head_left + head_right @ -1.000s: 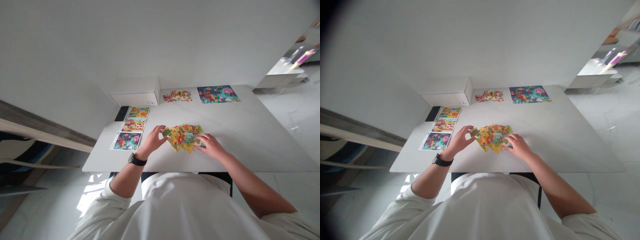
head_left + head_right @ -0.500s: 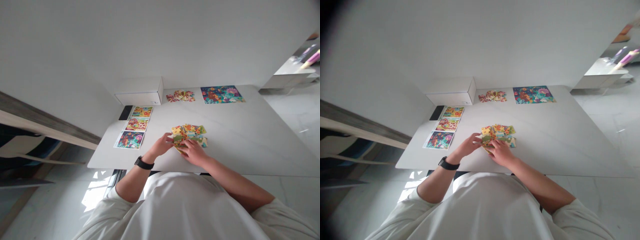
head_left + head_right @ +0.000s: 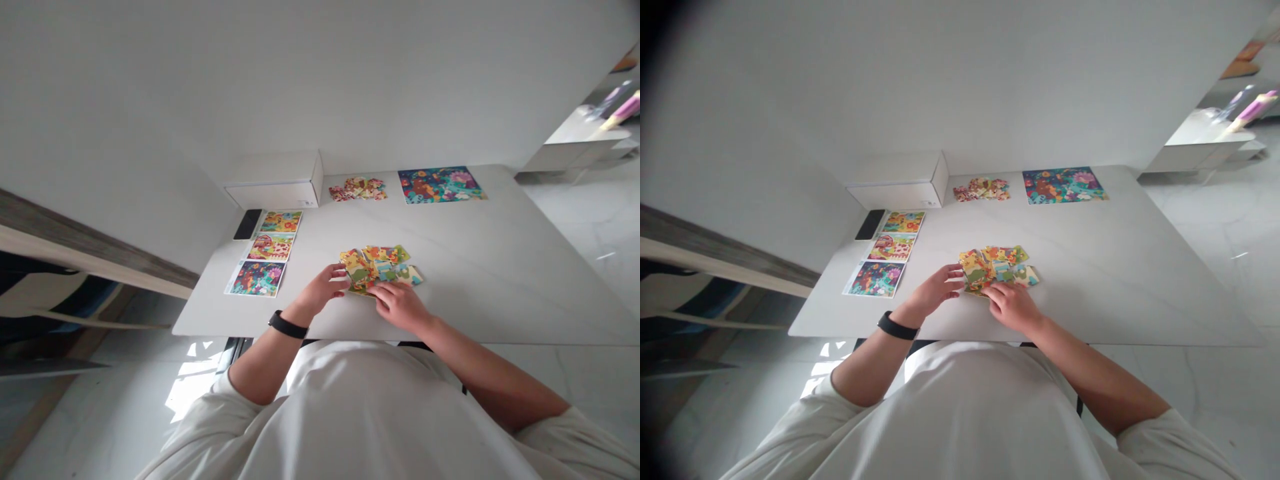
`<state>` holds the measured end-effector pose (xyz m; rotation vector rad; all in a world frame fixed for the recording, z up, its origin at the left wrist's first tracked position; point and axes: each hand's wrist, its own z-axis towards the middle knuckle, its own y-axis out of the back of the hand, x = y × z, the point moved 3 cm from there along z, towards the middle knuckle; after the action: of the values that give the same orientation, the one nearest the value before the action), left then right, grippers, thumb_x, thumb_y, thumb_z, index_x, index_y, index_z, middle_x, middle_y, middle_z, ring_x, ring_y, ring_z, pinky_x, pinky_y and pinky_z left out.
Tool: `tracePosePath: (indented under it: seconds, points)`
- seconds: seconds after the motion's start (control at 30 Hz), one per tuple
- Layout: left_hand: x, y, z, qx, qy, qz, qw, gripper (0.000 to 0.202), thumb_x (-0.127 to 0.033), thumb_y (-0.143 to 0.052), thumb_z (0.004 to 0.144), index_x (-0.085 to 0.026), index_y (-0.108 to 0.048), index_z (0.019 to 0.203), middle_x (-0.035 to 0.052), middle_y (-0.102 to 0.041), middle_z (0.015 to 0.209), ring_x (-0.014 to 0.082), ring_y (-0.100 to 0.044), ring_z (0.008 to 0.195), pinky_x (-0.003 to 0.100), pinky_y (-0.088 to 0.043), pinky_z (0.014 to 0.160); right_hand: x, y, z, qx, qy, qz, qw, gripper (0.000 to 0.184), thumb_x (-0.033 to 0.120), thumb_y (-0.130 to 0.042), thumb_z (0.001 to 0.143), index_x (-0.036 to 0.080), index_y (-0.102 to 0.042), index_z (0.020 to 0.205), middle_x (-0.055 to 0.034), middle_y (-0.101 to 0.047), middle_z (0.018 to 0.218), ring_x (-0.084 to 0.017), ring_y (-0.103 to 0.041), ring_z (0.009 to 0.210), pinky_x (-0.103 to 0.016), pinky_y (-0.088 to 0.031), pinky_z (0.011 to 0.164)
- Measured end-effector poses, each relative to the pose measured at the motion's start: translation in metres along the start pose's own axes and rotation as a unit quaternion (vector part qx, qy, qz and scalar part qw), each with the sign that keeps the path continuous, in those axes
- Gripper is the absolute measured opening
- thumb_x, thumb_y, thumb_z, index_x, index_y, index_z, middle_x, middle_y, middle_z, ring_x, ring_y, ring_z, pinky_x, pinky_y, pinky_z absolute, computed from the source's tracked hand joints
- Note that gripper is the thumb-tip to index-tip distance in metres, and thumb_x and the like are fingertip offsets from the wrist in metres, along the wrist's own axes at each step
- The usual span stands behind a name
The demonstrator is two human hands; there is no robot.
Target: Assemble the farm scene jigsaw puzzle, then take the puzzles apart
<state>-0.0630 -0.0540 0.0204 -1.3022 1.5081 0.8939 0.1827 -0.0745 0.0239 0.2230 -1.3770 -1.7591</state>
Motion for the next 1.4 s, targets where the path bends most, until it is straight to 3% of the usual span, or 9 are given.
tracePosePath:
  seconds: [0.1, 0.2, 0.37, 0.57, 0.7, 0.83, 0.97, 1.17, 1.4]
  points:
    - [0.0, -0.009, -0.006, -0.035, -0.151, 0.202, 0.967, 0.054, -0.035, -0.09, 0.083, -0.025, -0.07, 0.133, 0.0121, -0.064, 0.136, 0.0218, -0.069, 0.106, 0.037, -0.061, 0.088, -0.006, 0.005, 0.001, -0.033, 0.015, 0.005, 0.999, 0.038, 0.006, -0.059, 0.099, 0.023, -0.076, 0.128, -0.0065, -0.083, 0.118, -0.024, -0.079, 0.102, -0.04, -0.063, 0.093]
    - [0.0, -0.025, -0.014, -0.024, -0.273, 0.405, 0.872, 0.037, -0.032, -0.088, 0.087, -0.028, -0.078, 0.123, 0.0102, -0.065, 0.133, 0.0277, -0.064, 0.119, 0.048, -0.058, 0.105, -0.011, 0.011, 0.007, -0.047, 0.027, 0.011, 0.998, 0.044, 0.004, -0.055, 0.101, 0.027, -0.076, 0.132, -0.0054, -0.084, 0.118, -0.024, -0.079, 0.104, -0.04, -0.064, 0.094]
    - [0.006, -0.038, -0.013, -0.023, -0.289, 0.557, 0.779, 0.024, -0.027, -0.079, 0.096, -0.029, -0.08, 0.12, 0.0093, -0.066, 0.133, 0.0297, -0.061, 0.122, 0.05, -0.055, 0.108, -0.028, 0.027, 0.026, -0.124, 0.004, 0.011, 0.992, 0.045, 0.008, -0.052, 0.104, 0.028, -0.074, 0.137, -0.0071, -0.083, 0.121, -0.025, -0.079, 0.109, -0.042, -0.064, 0.099]
    - [0.007, -0.026, -0.006, -0.083, -0.282, 0.573, 0.765, 0.039, -0.018, -0.071, 0.096, -0.029, -0.07, 0.134, 0.0114, -0.062, 0.144, 0.032, -0.058, 0.132, 0.054, -0.053, 0.112, -0.051, 0.02, 0.028, -0.081, -0.004, -0.025, 0.996, 0.042, 0.016, -0.056, 0.104, 0.027, -0.072, 0.141, -0.009, -0.081, 0.126, -0.028, -0.075, 0.117, -0.05, -0.061, 0.108]
    - [0.005, -0.015, 0.011, -0.088, -0.289, 0.525, 0.796, 0.073, -0.043, -0.081, 0.093, -0.024, -0.052, 0.158, 0.0186, -0.049, 0.162, 0.0371, -0.051, 0.148, 0.057, -0.048, 0.122, -0.074, 0.023, 0.01, -0.063, -0.023, -0.028, 0.997, 0.043, 0.026, -0.06, 0.105, 0.026, -0.067, 0.148, -0.0124, -0.076, 0.136, -0.031, -0.069, 0.129, -0.053, -0.056, 0.115]
    - [0.007, -0.016, 0.041, -0.026, -0.254, 0.538, 0.803, 0.119, -0.07, -0.09, 0.076, -0.018, -0.038, 0.169, 0.0263, -0.034, 0.174, 0.0502, -0.032, 0.162, 0.068, -0.037, 0.129, -0.095, 0.023, -0.01, -0.001, -0.027, -0.04, 0.999, 0.076, 0.051, -0.075, 0.097, 0.025, -0.051, 0.165, -0.0188, -0.053, 0.165, -0.042, -0.048, 0.154, -0.066, -0.042, 0.126]
    - [0.006, -0.027, 0.05, 0.06, -0.29, 0.544, 0.785, 0.111, -0.067, -0.086, 0.082, -0.02, -0.04, 0.171, 0.0239, -0.037, 0.175, 0.0464, -0.033, 0.163, 0.065, -0.033, 0.133, -0.102, 0.017, -0.026, 0.084, -0.009, -0.035, 0.996, 0.096, 0.059, -0.085, 0.087, 0.027, -0.047, 0.168, -0.0206, -0.045, 0.171, -0.046, -0.044, 0.156, -0.069, -0.039, 0.127]
    - [0.007, -0.039, 0.044, 0.086, -0.329, 0.564, 0.753, 0.114, -0.079, -0.083, 0.078, -0.023, -0.045, 0.17, 0.0245, -0.027, 0.18, 0.0531, -0.021, 0.166, 0.073, -0.022, 0.132, -0.11, 0.023, -0.025, 0.083, 0.011, -0.039, 0.996, 0.107, 0.064, -0.09, 0.08, 0.025, -0.045, 0.17, -0.0218, -0.036, 0.177, -0.044, -0.04, 0.16, -0.065, -0.041, 0.126]
    - [-0.003, -0.029, 0.076, 0.125, -0.353, 0.58, 0.723, 0.1, -0.076, -0.076, 0.088, -0.027, -0.046, 0.169, 0.0189, -0.036, 0.178, 0.0471, -0.032, 0.163, 0.064, -0.024, 0.133, -0.13, 0.012, 0.013, 0.088, 0.033, -0.058, 0.994, 0.102, 0.081, -0.083, 0.078, 0.025, -0.06, 0.16, -0.0208, -0.056, 0.163, -0.044, -0.054, 0.146, -0.064, -0.046, 0.12]
